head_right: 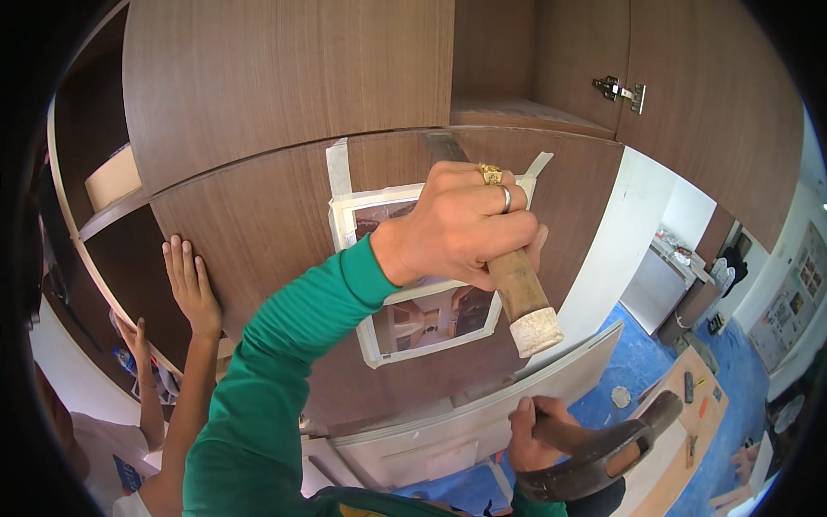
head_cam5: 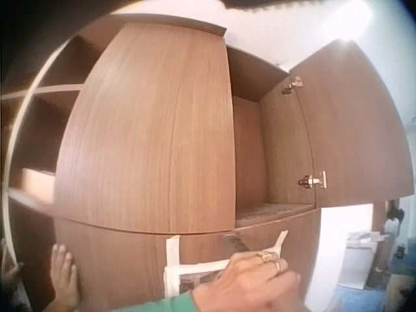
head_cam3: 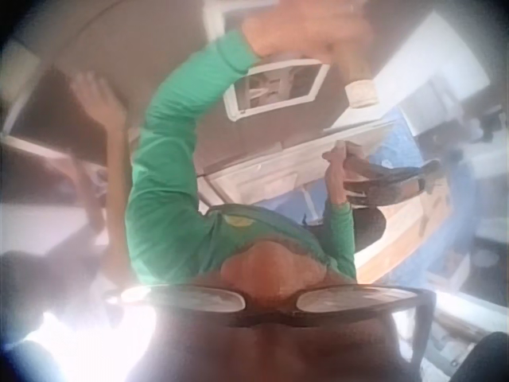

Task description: The person uses a hammer and a wooden block to tap a wooden cabinet door into place. Another person assists by holding the cabinet frame steady. The camera wearer repeatedly strikes the block to align the door with the cabinet structure.

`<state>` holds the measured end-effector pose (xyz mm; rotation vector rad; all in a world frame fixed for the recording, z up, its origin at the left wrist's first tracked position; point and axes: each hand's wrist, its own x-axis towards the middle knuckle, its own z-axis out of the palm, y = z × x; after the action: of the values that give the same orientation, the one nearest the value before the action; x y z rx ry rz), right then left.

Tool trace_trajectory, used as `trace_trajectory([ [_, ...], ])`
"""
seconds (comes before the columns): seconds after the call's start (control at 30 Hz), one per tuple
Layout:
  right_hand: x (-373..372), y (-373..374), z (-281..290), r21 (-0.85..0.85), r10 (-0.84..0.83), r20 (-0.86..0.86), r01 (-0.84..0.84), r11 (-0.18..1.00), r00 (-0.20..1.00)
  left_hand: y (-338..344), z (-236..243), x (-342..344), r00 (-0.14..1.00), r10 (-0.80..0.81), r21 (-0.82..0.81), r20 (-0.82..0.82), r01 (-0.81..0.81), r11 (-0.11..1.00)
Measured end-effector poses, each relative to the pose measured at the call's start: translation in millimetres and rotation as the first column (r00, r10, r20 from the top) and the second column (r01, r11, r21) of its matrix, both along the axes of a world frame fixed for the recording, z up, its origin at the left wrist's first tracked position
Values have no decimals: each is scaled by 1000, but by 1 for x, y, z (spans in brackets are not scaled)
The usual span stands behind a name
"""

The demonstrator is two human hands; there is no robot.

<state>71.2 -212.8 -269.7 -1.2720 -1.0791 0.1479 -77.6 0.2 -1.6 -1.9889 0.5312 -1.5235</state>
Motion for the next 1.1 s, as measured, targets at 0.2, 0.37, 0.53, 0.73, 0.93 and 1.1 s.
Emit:
trace_trajectory([
  [0.2,3,35,-5,-11,-39,206,43,999,978,-6,-1,-1,997,-61,-49,39,63,997],
  [0.37,-10,29,0,14,-76,-121,79,997,990,-1,-2,-1,1000,-5,-3,6,5,1000],
  [0.53,-14,40,3,145,-80,134,61,988,988,5,-5,-3,999,21,5,-29,-20,1000],
  [0.73,-10,40,-1,-3,-75,-45,75,997,996,4,-3,-1,1000,20,-10,-17,-20,1000],
  [0.93,-11,45,7,140,-138,128,119,983,982,1,-1,-1,999,-46,-40,18,46,998],
  [1.1,-9,45,17,53,-93,143,86,995,985,0,-1,2,996,-59,-40,63,62,997],
])
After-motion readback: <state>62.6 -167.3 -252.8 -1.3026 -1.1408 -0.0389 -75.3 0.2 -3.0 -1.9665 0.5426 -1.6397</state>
